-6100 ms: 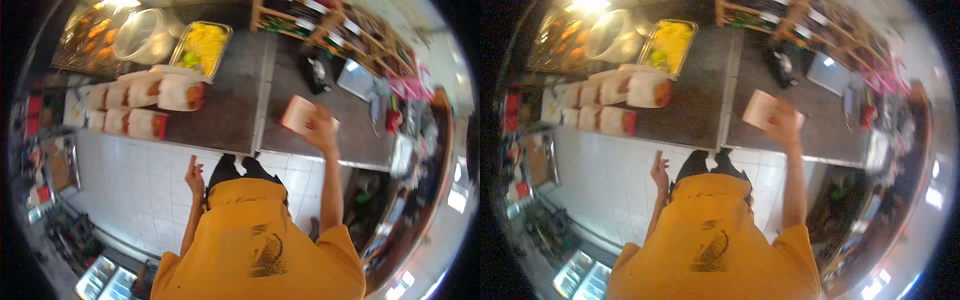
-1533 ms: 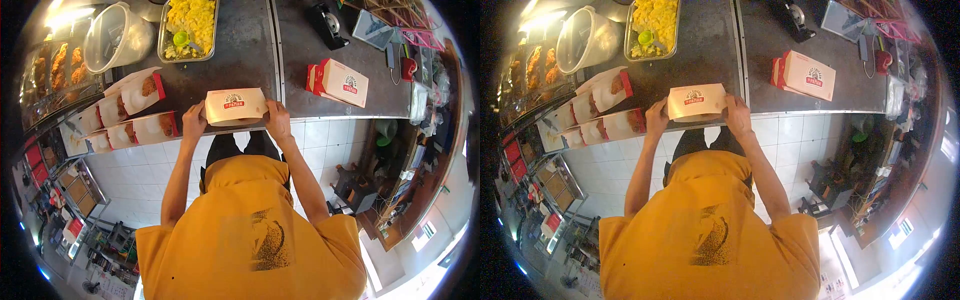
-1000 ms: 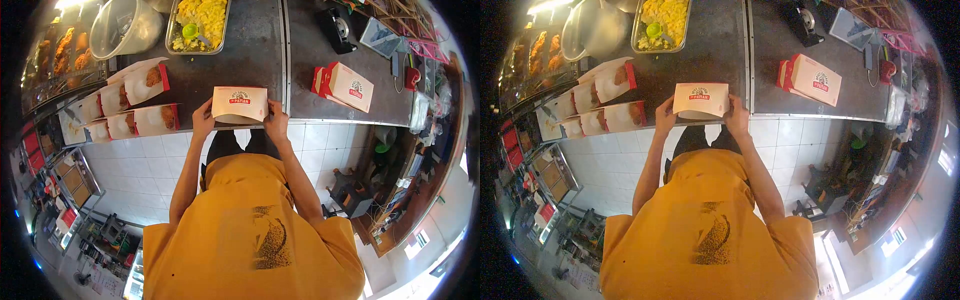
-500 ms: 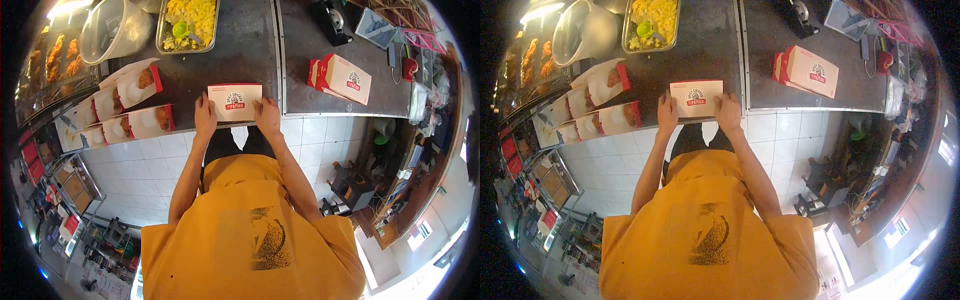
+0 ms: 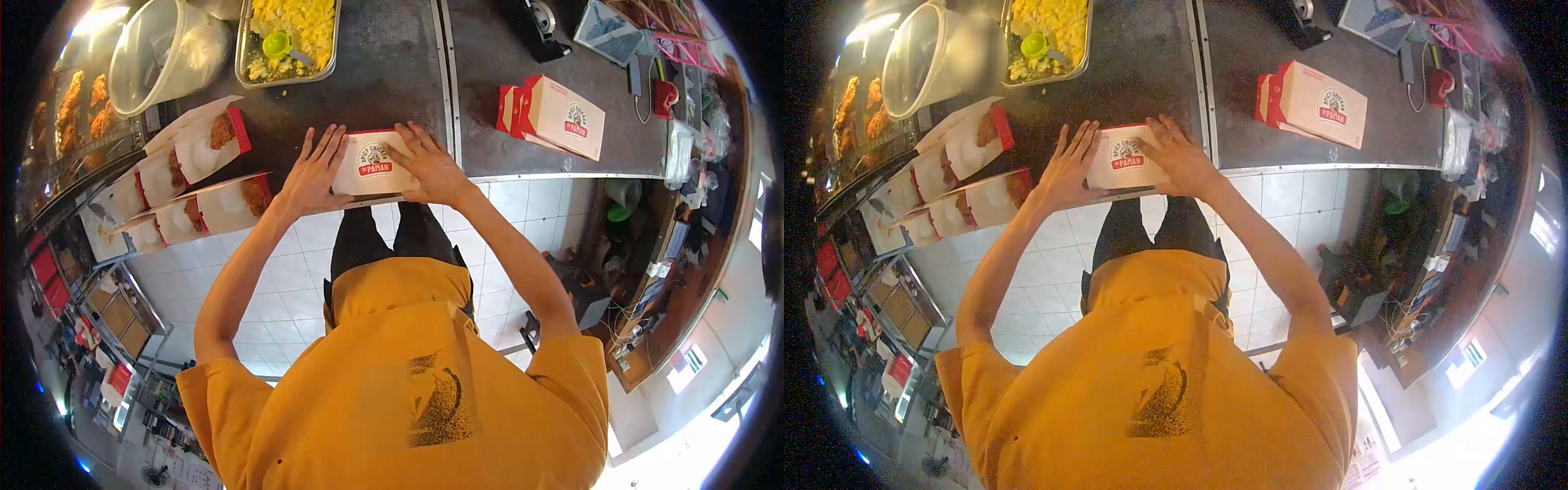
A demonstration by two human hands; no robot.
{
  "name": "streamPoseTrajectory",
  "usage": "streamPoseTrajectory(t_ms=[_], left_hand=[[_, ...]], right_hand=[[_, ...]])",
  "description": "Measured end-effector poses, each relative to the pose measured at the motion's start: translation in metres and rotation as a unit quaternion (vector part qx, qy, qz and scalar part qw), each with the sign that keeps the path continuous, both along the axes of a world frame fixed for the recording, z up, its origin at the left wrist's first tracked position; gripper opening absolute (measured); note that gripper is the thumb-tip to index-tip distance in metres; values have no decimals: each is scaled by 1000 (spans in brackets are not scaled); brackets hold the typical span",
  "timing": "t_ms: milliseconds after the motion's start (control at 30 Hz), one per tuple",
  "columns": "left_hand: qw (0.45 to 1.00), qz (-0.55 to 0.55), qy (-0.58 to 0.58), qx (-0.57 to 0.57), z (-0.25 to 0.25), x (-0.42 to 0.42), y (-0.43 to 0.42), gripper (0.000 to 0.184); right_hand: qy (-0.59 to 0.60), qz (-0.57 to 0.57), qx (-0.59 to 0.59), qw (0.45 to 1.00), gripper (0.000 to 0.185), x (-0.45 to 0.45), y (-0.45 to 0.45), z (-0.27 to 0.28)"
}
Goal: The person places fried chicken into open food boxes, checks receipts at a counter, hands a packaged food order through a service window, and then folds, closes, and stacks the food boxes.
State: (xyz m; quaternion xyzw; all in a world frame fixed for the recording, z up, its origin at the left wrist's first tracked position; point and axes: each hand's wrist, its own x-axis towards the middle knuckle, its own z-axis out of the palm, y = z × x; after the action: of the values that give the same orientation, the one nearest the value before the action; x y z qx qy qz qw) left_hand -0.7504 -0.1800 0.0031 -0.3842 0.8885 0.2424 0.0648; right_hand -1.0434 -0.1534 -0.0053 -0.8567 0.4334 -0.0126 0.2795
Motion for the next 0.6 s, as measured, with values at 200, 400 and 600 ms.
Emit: streamPoseTrajectory(t_ms=[200, 400, 600], left_hand=[[992, 40, 110, 38, -7, 5, 0, 102], [930, 213, 298, 35, -49, -5, 67, 62], [939, 227, 257, -11, -47, -21, 96, 53]], right_hand=[[-143, -45, 50, 987, 79, -12, 0, -8], [-265, -227, -39, 936, 62, 9, 62, -43], [-150, -242, 52, 957, 66, 6, 87, -21]])
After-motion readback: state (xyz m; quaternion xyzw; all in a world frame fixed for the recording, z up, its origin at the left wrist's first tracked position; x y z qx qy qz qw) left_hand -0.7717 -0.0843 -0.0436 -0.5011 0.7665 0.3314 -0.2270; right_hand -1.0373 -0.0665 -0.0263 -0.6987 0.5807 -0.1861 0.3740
